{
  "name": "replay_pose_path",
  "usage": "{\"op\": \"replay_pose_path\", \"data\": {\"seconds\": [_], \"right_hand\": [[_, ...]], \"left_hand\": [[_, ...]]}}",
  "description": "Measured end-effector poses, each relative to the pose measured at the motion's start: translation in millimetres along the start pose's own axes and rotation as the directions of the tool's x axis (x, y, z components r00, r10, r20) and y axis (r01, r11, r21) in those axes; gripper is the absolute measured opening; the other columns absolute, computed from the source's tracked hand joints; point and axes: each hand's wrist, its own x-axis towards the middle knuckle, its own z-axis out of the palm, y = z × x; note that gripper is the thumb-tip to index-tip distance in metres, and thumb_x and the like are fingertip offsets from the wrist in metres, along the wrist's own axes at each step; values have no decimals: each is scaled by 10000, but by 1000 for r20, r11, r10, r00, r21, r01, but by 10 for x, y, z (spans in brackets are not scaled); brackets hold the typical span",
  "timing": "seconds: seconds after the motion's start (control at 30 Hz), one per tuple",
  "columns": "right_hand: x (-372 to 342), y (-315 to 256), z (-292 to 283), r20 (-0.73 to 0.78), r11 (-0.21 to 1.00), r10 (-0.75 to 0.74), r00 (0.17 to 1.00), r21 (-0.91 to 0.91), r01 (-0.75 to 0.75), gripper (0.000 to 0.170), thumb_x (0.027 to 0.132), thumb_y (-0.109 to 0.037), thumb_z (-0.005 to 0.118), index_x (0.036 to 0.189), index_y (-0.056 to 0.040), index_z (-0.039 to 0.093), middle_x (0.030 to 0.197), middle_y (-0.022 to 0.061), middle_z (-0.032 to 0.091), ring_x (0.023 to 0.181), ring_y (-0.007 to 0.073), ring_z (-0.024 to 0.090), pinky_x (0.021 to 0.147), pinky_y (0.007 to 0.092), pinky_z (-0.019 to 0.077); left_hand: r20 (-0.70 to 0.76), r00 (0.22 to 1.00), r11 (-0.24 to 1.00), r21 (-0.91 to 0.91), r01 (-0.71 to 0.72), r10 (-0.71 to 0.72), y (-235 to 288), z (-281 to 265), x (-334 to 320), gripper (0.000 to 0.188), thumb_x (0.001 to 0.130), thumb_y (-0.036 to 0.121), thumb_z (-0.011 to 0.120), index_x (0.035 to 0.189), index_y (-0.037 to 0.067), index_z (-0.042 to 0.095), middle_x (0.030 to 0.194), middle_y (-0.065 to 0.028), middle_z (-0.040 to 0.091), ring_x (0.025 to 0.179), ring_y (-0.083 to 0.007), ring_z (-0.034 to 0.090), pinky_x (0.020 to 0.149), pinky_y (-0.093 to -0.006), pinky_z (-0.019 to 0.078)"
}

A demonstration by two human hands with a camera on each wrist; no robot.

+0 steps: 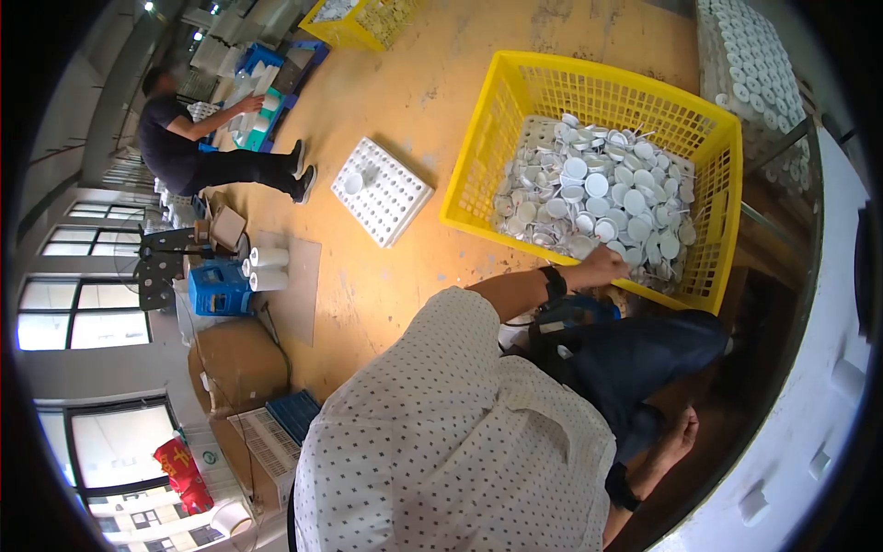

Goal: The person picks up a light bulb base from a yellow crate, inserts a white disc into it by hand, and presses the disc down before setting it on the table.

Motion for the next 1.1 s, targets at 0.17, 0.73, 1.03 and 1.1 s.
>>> {"op": "replay_pose_path", "data": {"seconds": [0.17, 0.73, 1.03, 1.1], "right_hand": [[-73, -50, -100, -16, 998, -7, 1000, 59, 8, 165, 867, -197, 536, 898, -37, 569, 694, -57, 451, 612, 29, 379, 549, 172, 299], [152, 102, -365, 4, 998, -47, 999, 34, 47, 253, 860, -235, 541, 970, -8, 544, 888, 53, 548, 809, 135, 498, 726, 249, 399], [252, 149, -311, -21, 988, -151, 988, -36, 150, 202, 876, -203, 514, 945, -17, 554, 740, 12, 494, 659, 90, 438, 594, 207, 357], [227, 178, -328, -22, 986, -168, 985, -4, 168, 195, 876, -194, 513, 930, -11, 551, 734, 11, 489, 654, 87, 433, 592, 210, 356]], "left_hand": [[267, 949, 952, 208, -224, 165, 245, 393, -124, 374, 790, 352, 556, 615, 27, 619, 571, -91, 596, 517, -199, 570, 551, -306, 459], [377, 815, 883, -12, -470, 439, 795, 693, -662, 197, 726, 176, 641, 786, -11, 629, 948, -163, 626, 780, -235, 625, 689, -288, 489], [305, 861, 892, 70, -447, 408, 803, 662, -727, 234, 730, 195, 658, 838, -11, 631, 745, -132, 637, 671, -194, 627, 594, -276, 477], [300, 859, 886, 84, -457, 415, 801, 673, -751, 231, 742, 202, 648, 832, -10, 630, 720, -123, 638, 646, -200, 627, 584, -278, 474]]}}
